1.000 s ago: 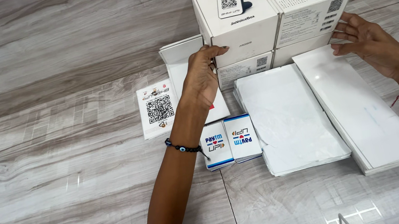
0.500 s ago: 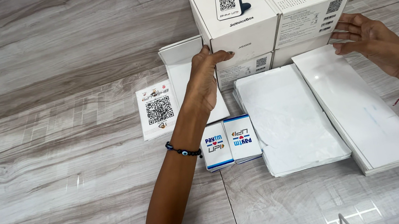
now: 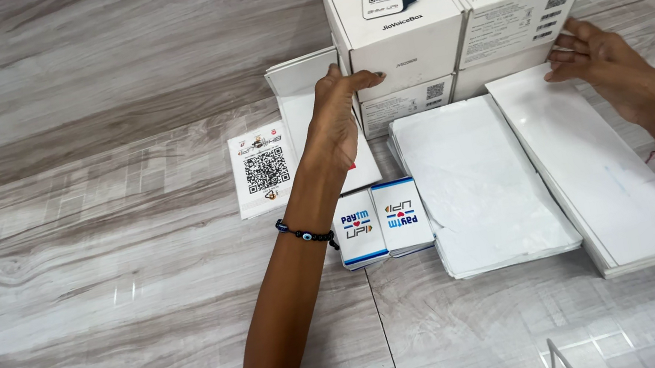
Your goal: The person arranges and stacks white product boxes and QR code cards on a tiled floor. They repeatedly pick up, align, and place the items into neat piles, occasionally adjusting the position of the stacks.
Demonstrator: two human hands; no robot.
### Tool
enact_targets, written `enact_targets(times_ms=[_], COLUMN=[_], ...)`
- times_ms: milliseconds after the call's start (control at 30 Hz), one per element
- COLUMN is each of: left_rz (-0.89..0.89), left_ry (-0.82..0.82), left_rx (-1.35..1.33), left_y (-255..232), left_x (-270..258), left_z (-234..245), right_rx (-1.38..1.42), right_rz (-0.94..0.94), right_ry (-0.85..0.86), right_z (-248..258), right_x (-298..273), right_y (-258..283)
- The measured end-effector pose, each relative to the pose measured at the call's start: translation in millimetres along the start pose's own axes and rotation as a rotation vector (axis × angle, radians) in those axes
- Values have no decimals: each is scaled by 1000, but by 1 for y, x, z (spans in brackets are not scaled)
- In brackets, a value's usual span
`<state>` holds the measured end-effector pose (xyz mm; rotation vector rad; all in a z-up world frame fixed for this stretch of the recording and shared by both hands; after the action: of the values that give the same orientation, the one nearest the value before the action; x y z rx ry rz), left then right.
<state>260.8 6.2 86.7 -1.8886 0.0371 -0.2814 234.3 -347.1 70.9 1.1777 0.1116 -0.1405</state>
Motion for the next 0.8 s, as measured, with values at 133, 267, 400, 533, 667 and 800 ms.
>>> enact_targets(times_ms=[133,267,400,533,667,800], left_rz=[63,-36,-695,-836,-779,-817], left_ry=[28,-1,-51,86,159,153], left_rx=[75,227,1145,1566,1733,1655], left_y=[0,-14,-38,-22,-6,-7], left_x=[-9,-15,-37,-38,-30,-32], left_z=[-11,-26,-57,-78,-78,-76], right_rx=[-9,7,-734,-1022,-1001,-1032], right_rz=[-23,22,498,678,653,672], right_ry=[11,-87,-471,-486,-376,-356], right_z=[1,-10,-34,-58,-67,-66], right_x=[6,-16,-60,-79,-76,-73], right_y=[-4,22,70,86,89,82])
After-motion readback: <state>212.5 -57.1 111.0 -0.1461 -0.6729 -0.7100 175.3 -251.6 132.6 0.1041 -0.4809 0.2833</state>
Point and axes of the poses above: each hand's wrist, its own x-axis towards the middle knuckle, its own z-axis out of the back of the hand, y = z × x, the point moved 5 cm from there along x, towards the middle knuckle, and after that the axes turned 13 degrees about -z, right-handed, at the moved point
